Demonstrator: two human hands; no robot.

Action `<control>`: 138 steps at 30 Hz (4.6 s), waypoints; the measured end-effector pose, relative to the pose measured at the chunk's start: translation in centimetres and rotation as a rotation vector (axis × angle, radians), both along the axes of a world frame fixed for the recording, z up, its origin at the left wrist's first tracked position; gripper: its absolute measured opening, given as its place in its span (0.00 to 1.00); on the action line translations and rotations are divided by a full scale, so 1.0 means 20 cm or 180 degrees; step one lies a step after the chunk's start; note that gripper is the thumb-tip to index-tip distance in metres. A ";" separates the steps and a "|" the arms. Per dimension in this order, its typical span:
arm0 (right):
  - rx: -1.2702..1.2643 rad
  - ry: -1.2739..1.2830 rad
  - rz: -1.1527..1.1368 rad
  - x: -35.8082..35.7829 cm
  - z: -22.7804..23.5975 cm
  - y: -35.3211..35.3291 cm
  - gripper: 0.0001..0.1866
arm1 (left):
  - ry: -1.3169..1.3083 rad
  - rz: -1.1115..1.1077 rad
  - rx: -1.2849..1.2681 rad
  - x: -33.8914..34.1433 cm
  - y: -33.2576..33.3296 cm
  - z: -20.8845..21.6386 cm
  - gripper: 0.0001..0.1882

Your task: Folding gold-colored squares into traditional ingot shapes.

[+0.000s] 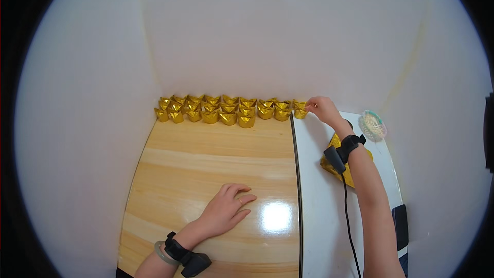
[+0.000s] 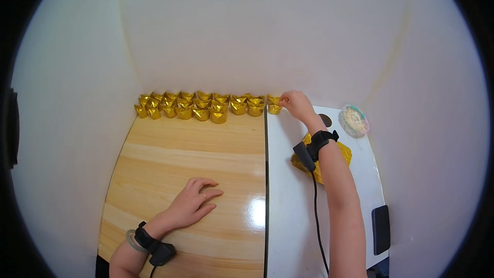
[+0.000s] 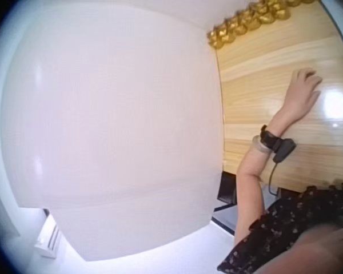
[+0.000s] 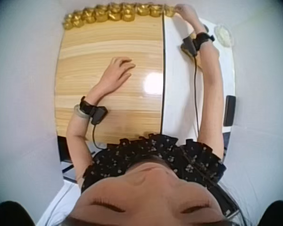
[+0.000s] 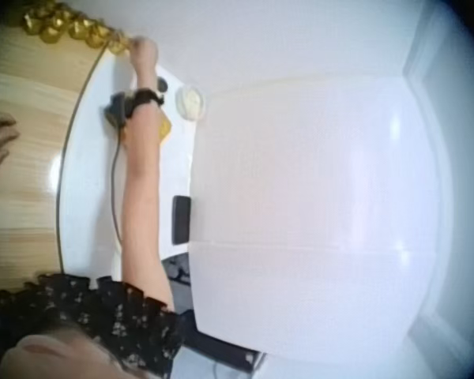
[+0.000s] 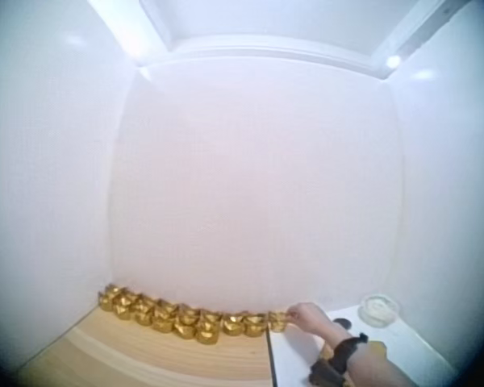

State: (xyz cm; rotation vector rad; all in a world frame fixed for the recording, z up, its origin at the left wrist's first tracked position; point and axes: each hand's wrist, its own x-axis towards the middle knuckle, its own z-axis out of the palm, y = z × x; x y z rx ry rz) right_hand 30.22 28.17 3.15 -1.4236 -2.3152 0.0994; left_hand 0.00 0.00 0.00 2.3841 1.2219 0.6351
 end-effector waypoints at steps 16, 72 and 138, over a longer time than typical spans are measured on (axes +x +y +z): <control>-0.1870 -0.2007 -0.0103 0.28 0.26 -0.82 0.48 | -0.0069 0.0030 0.0027 0.01 0.02 -0.01 0.18; -0.0613 -0.0119 0.2178 -0.36 -0.08 -1.02 0.38 | 0.0356 0.0524 0.0598 -0.09 0.04 -0.05 0.34; -0.4799 0.2180 0.1763 -0.66 -0.03 -1.45 0.20 | -0.6495 0.0531 -0.1827 0.04 0.35 0.04 0.10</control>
